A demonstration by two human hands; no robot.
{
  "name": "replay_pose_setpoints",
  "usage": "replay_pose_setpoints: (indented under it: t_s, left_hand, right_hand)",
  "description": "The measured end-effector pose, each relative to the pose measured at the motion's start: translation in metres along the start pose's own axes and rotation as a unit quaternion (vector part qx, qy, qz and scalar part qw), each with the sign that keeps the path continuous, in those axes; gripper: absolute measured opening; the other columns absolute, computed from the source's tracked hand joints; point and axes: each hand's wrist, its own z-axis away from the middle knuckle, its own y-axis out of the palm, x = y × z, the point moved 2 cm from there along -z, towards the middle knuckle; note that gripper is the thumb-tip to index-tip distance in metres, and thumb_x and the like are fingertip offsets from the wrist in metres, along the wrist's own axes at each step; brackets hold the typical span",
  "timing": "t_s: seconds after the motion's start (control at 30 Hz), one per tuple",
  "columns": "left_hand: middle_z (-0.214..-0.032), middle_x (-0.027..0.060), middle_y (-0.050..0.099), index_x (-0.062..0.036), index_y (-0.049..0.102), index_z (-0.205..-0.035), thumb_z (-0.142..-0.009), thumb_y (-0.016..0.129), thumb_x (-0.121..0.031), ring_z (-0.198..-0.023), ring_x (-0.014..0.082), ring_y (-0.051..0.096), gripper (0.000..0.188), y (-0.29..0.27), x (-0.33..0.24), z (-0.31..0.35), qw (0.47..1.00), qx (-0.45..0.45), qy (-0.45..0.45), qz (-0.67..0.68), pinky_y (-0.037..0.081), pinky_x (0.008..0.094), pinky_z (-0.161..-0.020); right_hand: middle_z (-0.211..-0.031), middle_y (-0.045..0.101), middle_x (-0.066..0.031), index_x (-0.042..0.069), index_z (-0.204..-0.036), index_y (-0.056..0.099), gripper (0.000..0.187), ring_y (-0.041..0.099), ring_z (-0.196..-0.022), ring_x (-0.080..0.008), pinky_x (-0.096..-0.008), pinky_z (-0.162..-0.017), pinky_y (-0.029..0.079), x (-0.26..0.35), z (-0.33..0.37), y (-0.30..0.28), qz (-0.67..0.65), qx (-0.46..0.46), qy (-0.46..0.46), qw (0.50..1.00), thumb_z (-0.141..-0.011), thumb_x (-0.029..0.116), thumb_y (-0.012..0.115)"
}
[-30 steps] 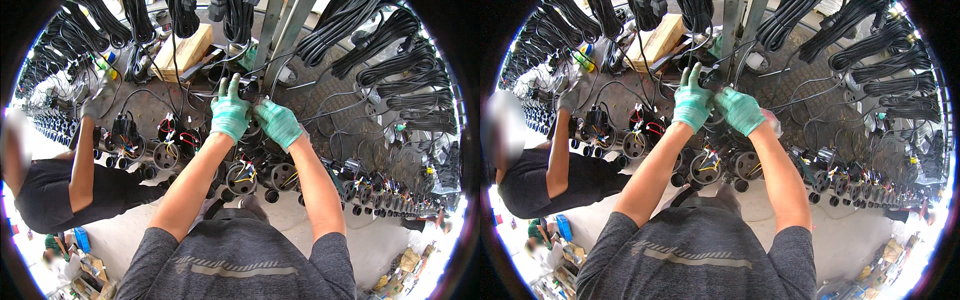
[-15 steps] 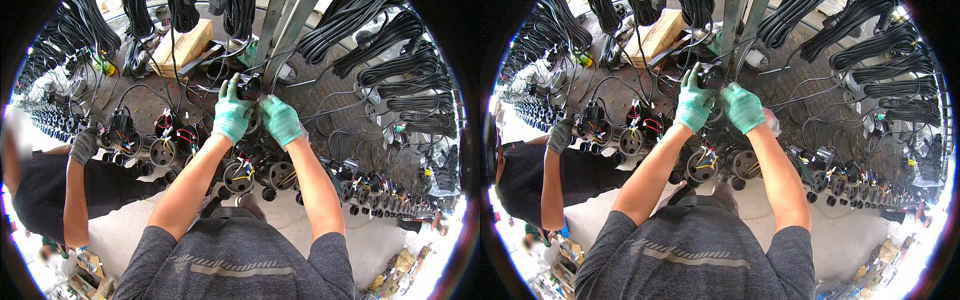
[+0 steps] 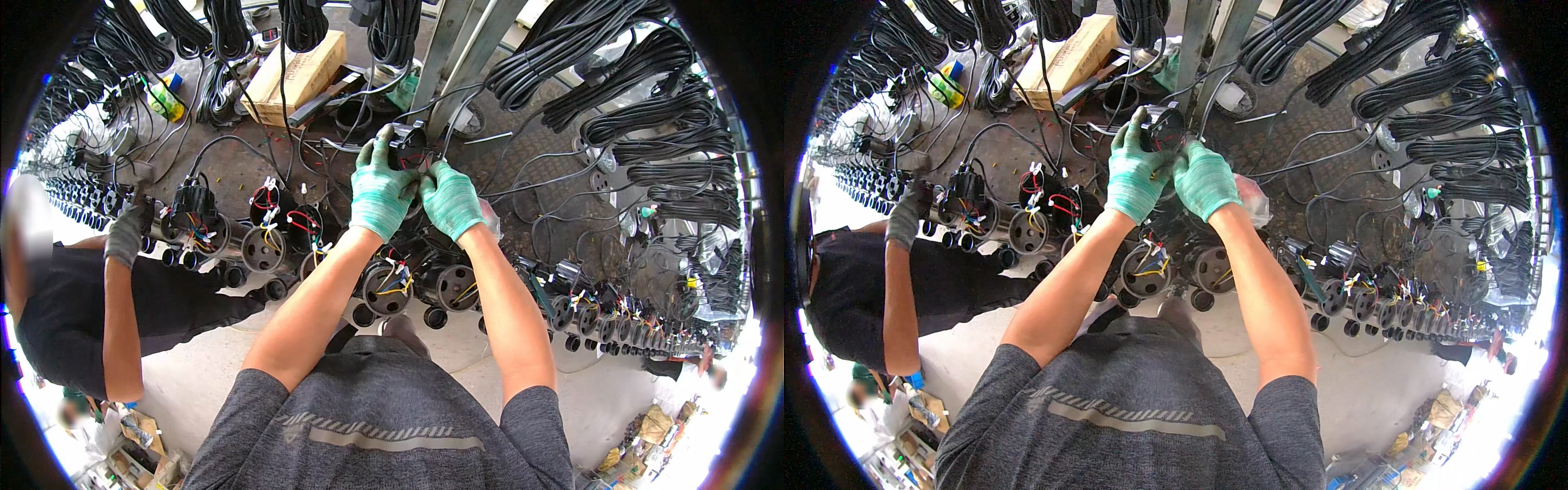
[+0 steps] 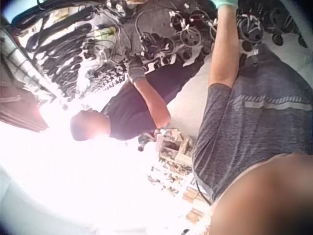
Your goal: The person assembles small electronic components on a workbench, using pliers to strip and crimp wires. They connect wires to black cylindrical housings and secure them with zip ties, working methodically through a row of units.
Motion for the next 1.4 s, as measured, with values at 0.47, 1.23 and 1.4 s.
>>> replay_pose_setpoints:
  t_s: [0.47,1.23,1.4]
  left_hand:
    - [-0.167,0.012,0.046,-0.0242,0.088,-0.106,-0.064,0.089,-0.003,-0.139,0.0411,0.05,0.047,0.003,0.006,0.0,1.0,0.011,0.028,0.004,0.047,0.0435,-0.116]
    - [-0.166,0.0104,0.048,-0.0202,0.088,-0.1,-0.067,0.091,-0.012,-0.137,0.046,0.053,0.034,0.001,0.007,-0.006,0.998,0.021,0.055,-0.003,0.052,0.0454,-0.111]
    - [-0.155,0.0121,0.055,-0.0153,0.064,-0.145,-0.064,0.09,-0.002,-0.138,0.0398,0.051,0.086,-0.002,0.005,-0.006,0.996,0.029,0.079,-0.038,0.049,0.0378,-0.115]
  right_hand:
    - [-0.103,0.076,-0.0152,0.002,-0.123,0.074,0.029,0.072,-0.093,-0.0307,-0.038,-0.082,0.057,-0.022,0.0,-0.014,-0.165,0.057,0.023,0.984,-0.095,0.007,0.068]
    - [-0.092,0.076,-0.0136,-0.001,-0.115,0.074,0.026,0.074,-0.085,-0.0277,-0.0372,-0.072,0.058,-0.014,0.011,-0.008,-0.164,0.042,0.114,0.979,-0.104,0.02,0.063]
    - [-0.106,0.073,-0.0183,0.007,-0.118,0.069,0.023,0.073,-0.096,-0.0405,-0.0479,-0.08,0.062,0.0,0.009,-0.029,0.176,-0.009,-0.269,0.947,-0.096,0.015,0.07]
